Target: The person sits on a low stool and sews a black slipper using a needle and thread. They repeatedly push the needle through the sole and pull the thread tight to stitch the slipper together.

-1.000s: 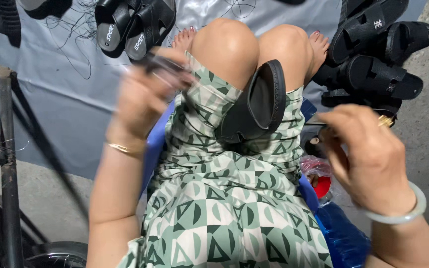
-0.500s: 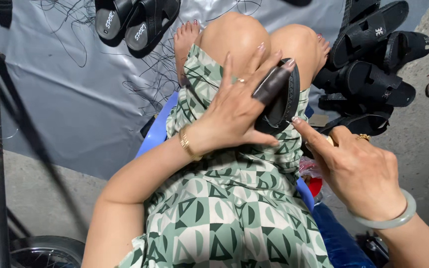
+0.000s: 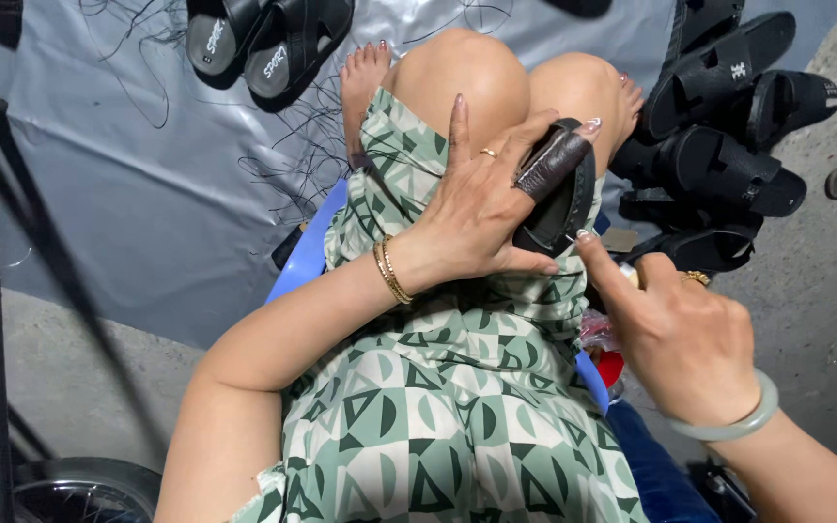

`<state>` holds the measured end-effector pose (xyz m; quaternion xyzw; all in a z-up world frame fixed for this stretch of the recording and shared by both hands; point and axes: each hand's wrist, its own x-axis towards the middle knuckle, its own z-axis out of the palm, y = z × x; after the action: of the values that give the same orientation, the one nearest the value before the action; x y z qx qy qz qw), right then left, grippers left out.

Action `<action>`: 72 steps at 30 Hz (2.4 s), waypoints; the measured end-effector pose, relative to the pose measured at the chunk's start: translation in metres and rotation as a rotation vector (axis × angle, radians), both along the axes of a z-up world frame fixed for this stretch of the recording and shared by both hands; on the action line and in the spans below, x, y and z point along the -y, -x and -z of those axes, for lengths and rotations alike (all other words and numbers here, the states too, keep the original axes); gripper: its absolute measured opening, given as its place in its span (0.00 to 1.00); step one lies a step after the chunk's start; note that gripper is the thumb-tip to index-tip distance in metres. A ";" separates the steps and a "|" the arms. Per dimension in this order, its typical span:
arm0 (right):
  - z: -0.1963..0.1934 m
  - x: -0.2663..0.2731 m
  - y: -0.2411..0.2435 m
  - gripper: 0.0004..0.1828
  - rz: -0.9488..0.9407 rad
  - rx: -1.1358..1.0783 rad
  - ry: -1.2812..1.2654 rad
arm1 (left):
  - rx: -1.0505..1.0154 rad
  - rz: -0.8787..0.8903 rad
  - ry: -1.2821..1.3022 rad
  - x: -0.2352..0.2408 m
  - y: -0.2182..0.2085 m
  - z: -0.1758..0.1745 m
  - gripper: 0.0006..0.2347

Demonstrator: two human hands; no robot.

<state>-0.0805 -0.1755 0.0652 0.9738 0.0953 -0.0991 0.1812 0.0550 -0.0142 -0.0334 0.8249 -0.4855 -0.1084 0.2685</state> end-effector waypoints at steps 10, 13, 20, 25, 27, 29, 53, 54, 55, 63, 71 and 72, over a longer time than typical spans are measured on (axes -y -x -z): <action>0.028 0.026 0.000 0.31 0.037 -0.139 -0.159 | 0.012 0.020 0.005 0.007 0.001 -0.004 0.51; 0.039 0.027 0.002 0.31 0.023 -0.081 -0.217 | 0.018 0.008 -0.006 0.006 0.000 -0.004 0.51; 0.045 0.019 0.006 0.34 0.024 -0.013 -0.304 | 0.039 0.044 0.001 -0.003 0.001 -0.002 0.57; 0.029 0.009 0.000 0.29 0.026 0.006 -0.293 | 0.134 0.066 0.420 -0.036 -0.005 -0.021 0.10; 0.031 0.005 0.000 0.31 -0.002 0.013 -0.259 | 0.296 0.043 0.495 -0.041 -0.006 -0.026 0.11; 0.036 0.003 -0.001 0.25 -0.001 0.111 -0.182 | 0.362 0.090 0.458 -0.040 -0.009 -0.033 0.08; 0.020 0.013 0.001 0.30 0.133 -0.135 -0.375 | -1.054 0.091 0.286 -0.023 -0.002 -0.042 0.29; 0.014 0.015 -0.002 0.30 0.140 -0.136 -0.380 | -1.057 0.094 0.279 -0.023 -0.001 -0.039 0.29; 0.008 0.018 -0.006 0.33 0.208 -0.264 -0.343 | -0.857 0.166 0.283 -0.023 -0.001 -0.035 0.31; -0.040 0.054 0.016 0.37 0.338 -0.450 -0.222 | -0.517 -0.009 0.357 -0.012 0.011 -0.021 0.16; -0.023 0.036 0.016 0.11 0.242 -0.357 -0.918 | -0.438 -0.071 0.350 -0.028 -0.005 -0.014 0.20; -0.017 0.035 0.015 0.11 0.241 -0.355 -0.917 | -0.436 -0.071 0.351 -0.035 -0.016 -0.006 0.20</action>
<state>-0.0959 -0.2104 0.0825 0.9254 0.0451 -0.2312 -0.2970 0.0711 0.0204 -0.0270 0.7393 -0.3985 -0.1883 0.5091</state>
